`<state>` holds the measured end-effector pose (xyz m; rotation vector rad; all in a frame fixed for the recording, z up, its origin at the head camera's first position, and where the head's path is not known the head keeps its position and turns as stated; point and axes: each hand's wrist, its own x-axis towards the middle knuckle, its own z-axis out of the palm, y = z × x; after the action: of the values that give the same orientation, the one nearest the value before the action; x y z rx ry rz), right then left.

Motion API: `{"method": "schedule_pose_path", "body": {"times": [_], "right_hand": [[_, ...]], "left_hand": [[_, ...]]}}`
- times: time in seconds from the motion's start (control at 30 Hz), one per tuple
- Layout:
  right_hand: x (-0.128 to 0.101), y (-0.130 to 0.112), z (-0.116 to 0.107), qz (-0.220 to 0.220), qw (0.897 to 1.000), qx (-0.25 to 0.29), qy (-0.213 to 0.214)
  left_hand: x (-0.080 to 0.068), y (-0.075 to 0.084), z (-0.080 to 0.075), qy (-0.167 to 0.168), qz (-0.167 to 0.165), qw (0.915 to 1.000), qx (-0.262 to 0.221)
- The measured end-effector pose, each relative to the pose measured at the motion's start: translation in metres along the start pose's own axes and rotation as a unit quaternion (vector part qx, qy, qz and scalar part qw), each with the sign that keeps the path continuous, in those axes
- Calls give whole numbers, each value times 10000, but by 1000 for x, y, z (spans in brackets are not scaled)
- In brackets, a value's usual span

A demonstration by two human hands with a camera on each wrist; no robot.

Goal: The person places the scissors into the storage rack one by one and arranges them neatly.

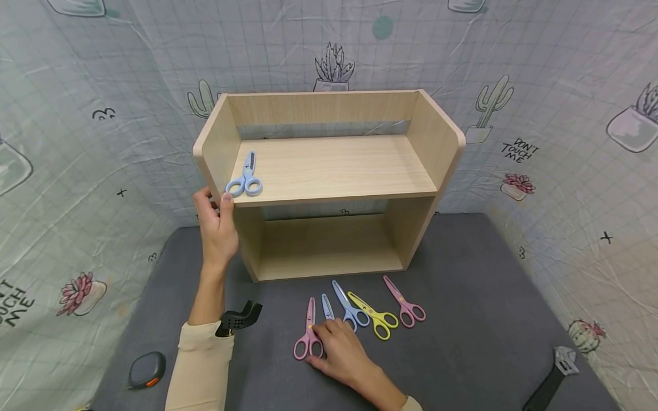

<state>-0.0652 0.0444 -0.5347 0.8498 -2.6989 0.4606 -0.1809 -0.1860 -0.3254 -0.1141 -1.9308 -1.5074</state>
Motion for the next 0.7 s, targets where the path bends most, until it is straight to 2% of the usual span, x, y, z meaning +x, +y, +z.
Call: {"method": "schedule_pose_path", "body": {"times": [0.2, 0.47, 0.7], "right_hand": [[3, -2, -5, 136, 9995, 274, -40], [7, -3, -15, 433, 9912, 1134, -526], [9, -1, -20, 372, 9882, 1266, -779]], "left_hand": [[0, 0, 0, 3, 4, 10000, -20], [0, 0, 0, 16, -8, 10000, -60], [0, -2, 0, 13, 52, 10000, -63]]}}
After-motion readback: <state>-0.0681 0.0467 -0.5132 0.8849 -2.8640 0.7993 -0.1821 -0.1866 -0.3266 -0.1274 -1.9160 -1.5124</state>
